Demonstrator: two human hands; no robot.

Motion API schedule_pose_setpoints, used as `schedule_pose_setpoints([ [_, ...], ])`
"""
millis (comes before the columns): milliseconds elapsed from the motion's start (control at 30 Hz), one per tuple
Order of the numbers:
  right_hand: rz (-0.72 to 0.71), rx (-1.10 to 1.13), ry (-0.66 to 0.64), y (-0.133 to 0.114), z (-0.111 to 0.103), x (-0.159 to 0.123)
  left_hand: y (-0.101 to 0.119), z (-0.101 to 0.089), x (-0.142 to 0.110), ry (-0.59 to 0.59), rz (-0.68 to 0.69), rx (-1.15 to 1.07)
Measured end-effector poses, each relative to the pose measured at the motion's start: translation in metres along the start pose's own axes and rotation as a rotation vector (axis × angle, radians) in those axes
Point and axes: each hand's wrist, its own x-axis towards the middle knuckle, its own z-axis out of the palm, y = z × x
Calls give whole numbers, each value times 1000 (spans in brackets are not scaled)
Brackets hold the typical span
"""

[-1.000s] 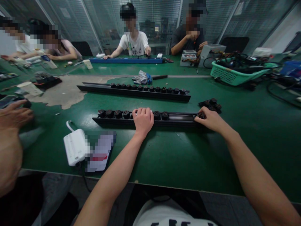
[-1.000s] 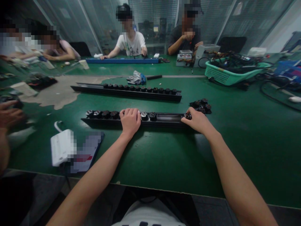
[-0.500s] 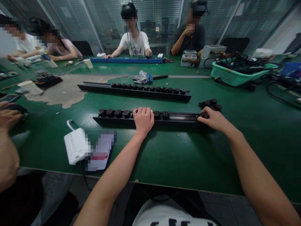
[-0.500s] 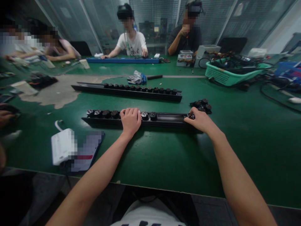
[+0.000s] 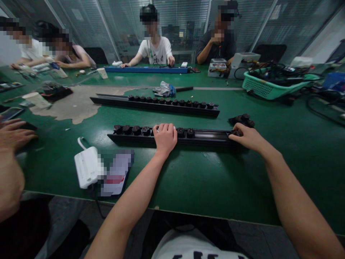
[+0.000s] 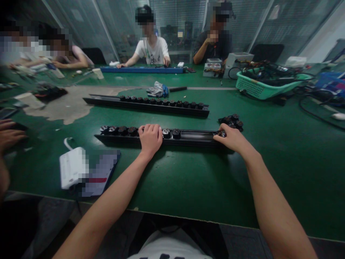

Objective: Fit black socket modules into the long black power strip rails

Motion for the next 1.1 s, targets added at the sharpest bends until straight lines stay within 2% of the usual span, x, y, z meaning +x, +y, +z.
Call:
schedule_pose_setpoints([
  [233,-32,-46,27,-3,0,-2,0,0,0,2,7,5],
  [533,-6,-227,67,-15,4,-6,0,0,0,1,1,-8],
  [1100,25,-238,39,-16,4,-6,0,-2,1,-8,5,8],
])
